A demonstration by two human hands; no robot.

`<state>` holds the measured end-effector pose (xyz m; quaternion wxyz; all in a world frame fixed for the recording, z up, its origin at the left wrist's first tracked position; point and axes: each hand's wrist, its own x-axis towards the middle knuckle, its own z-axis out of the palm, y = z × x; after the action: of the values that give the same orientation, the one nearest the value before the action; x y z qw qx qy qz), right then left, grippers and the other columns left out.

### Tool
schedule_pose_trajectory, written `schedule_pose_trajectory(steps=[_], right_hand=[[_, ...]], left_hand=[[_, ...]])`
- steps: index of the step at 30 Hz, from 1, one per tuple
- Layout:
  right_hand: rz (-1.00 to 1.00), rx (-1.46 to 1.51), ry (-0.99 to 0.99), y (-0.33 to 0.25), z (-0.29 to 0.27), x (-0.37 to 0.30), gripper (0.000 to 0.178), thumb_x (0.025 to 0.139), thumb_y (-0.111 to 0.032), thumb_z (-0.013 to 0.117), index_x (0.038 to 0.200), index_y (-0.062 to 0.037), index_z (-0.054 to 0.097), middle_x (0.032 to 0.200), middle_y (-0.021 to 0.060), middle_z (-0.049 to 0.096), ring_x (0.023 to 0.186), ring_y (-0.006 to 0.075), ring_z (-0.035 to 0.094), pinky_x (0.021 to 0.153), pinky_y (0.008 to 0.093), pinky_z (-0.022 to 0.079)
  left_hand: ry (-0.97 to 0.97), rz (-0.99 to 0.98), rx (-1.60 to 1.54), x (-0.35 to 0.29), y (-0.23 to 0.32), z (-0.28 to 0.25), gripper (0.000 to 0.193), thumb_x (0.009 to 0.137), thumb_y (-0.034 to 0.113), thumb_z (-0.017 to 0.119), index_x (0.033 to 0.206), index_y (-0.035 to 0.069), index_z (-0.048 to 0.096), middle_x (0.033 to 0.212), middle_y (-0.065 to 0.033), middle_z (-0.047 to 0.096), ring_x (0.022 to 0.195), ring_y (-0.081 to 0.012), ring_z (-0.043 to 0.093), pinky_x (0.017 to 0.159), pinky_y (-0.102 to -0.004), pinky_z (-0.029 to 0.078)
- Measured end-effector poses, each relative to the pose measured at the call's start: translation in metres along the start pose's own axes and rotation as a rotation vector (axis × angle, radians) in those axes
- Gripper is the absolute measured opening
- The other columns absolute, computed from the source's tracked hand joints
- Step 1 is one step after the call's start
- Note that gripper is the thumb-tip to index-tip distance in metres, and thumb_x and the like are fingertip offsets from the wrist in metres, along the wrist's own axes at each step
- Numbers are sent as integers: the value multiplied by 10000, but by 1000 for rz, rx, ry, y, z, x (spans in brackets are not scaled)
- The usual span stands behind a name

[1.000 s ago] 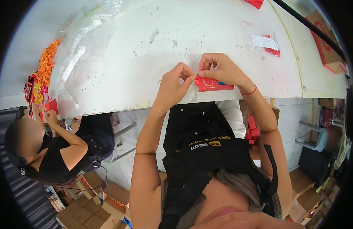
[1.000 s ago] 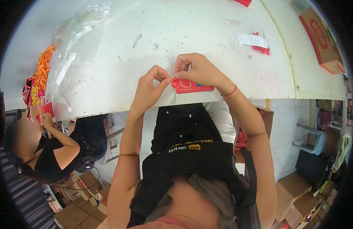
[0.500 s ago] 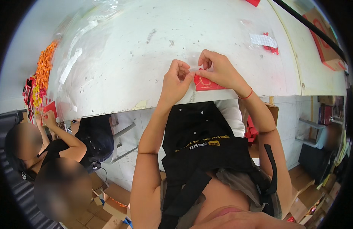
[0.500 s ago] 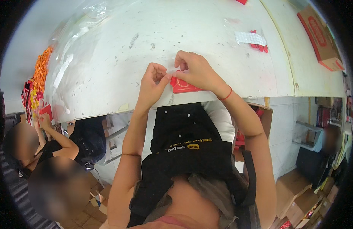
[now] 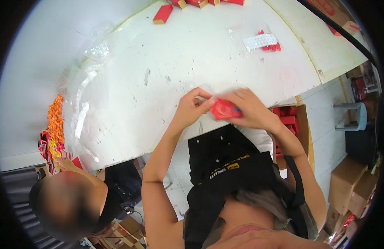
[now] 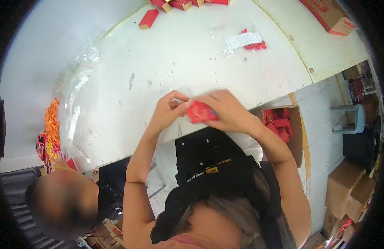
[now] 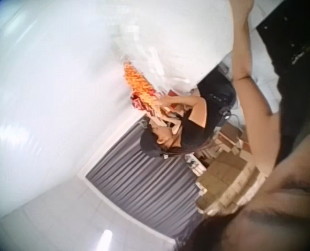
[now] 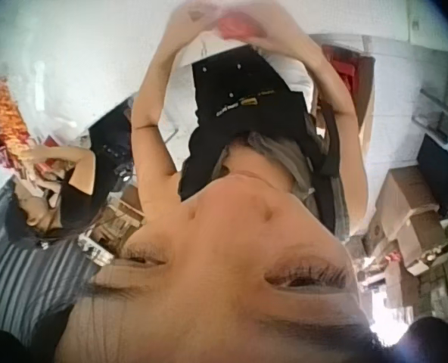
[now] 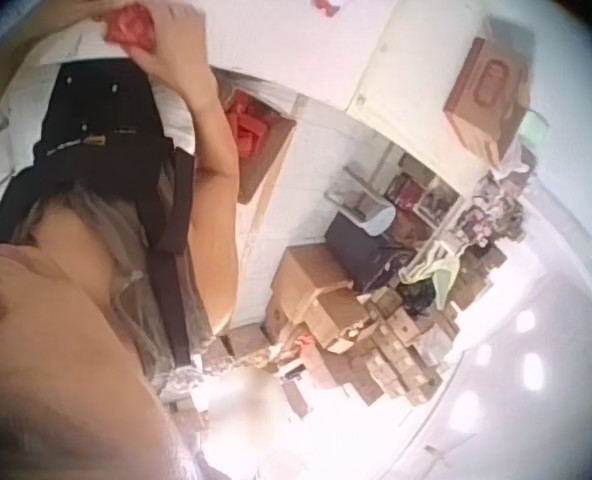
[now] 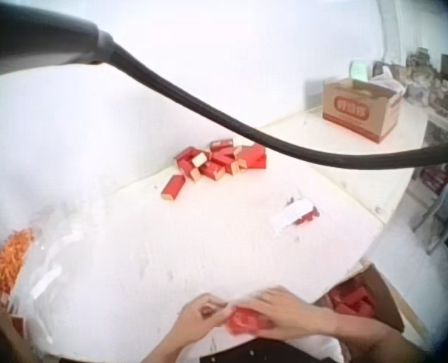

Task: The person assembles small red rectangular boxes by folding flaps and inserting a small item into each. They then attach a red ribbon to the top of each box and place the finished units on the table.

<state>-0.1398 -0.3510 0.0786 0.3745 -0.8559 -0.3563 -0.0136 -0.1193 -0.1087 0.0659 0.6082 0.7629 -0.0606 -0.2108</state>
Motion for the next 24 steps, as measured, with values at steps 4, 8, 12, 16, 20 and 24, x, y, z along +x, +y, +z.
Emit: schedule_pose_trajectory(steps=[4,8,12,16,20,24], right_hand=[[262,-8,-211,-5,-99,-90,696,611,-195,849,1258,-107,607,1191,104,609,1109,315,548,986,396,393],[536,-37,142,-22,-131,-149,681,630,-167,847,1261,-75,608,1243,93,593,1151,298,533,1011,412,393],[234,-149,375,-45,-132,-93,347,717,-45,769,1053,-36,686,979,103,675,944,294,631,813,371,497],[-303,-367,551,-87,-144,-23,222,713,-114,796,900,-51,696,856,59,705,752,233,678,665,348,532],[-423,-625,613,-118,-142,6,158,685,-138,762,803,-56,698,775,39,684,684,176,664,603,290,526],[-444,-496,647,-126,-130,10,252,513,-150,627,725,-28,686,648,42,590,622,176,614,551,265,501]], left_hand=[[263,154,219,77,15,-42,346,805,248,801,1037,36,655,1019,-55,663,782,-108,594,690,-275,491],[888,648,835,252,-9,-129,564,778,297,798,1230,51,567,1256,-203,567,1171,-347,515,984,-462,419],[1034,525,1059,310,-22,-191,581,814,333,747,1291,79,532,1292,-247,516,1240,-425,465,1026,-497,393],[810,393,683,288,-26,-196,468,873,317,670,1261,83,554,1253,-195,536,1090,-345,556,922,-423,466],[509,114,-269,218,16,-137,379,918,290,608,1226,74,562,1162,-104,559,891,-249,602,748,-358,499],[363,-33,-428,95,29,-89,355,965,352,549,1147,47,566,1096,-67,594,829,-196,599,633,-286,453]])
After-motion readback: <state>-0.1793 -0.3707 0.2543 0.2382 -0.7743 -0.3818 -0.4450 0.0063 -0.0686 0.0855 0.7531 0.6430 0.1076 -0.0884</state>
